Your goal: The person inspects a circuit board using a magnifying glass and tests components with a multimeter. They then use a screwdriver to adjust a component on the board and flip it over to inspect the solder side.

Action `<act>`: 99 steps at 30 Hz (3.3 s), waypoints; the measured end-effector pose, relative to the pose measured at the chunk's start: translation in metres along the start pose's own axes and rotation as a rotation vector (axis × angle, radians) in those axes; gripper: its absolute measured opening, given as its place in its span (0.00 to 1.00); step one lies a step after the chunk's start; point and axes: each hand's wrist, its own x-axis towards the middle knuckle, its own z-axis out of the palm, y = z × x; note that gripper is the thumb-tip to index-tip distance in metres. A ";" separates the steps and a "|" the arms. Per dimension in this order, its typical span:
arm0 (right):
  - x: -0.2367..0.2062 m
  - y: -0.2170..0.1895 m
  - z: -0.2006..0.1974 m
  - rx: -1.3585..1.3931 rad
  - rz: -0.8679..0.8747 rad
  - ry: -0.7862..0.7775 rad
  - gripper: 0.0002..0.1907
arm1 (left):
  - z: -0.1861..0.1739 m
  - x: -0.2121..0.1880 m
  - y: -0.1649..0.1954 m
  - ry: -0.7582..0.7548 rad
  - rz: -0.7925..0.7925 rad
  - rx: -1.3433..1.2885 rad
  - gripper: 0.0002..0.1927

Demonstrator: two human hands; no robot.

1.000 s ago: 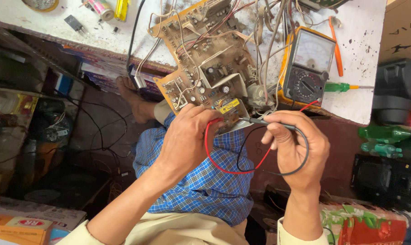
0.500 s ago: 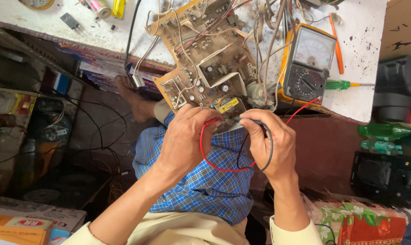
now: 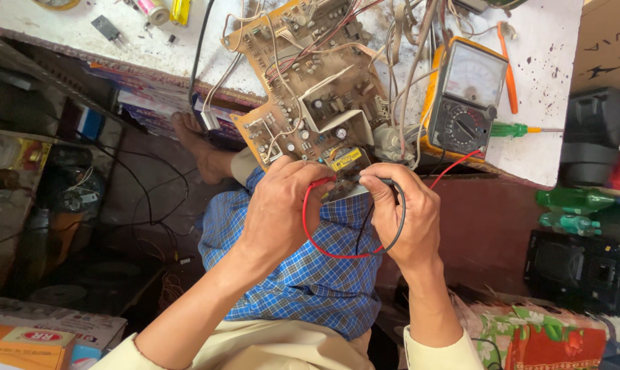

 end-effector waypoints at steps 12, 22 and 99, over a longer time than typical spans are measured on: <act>0.000 -0.002 0.000 -0.006 0.064 -0.009 0.07 | 0.002 -0.001 -0.002 -0.005 0.003 0.006 0.10; -0.003 -0.003 0.001 0.138 0.135 0.001 0.09 | 0.002 0.001 -0.003 0.002 -0.005 0.002 0.10; -0.009 -0.005 0.018 0.091 0.061 0.016 0.02 | 0.006 0.003 -0.003 0.014 -0.035 0.017 0.08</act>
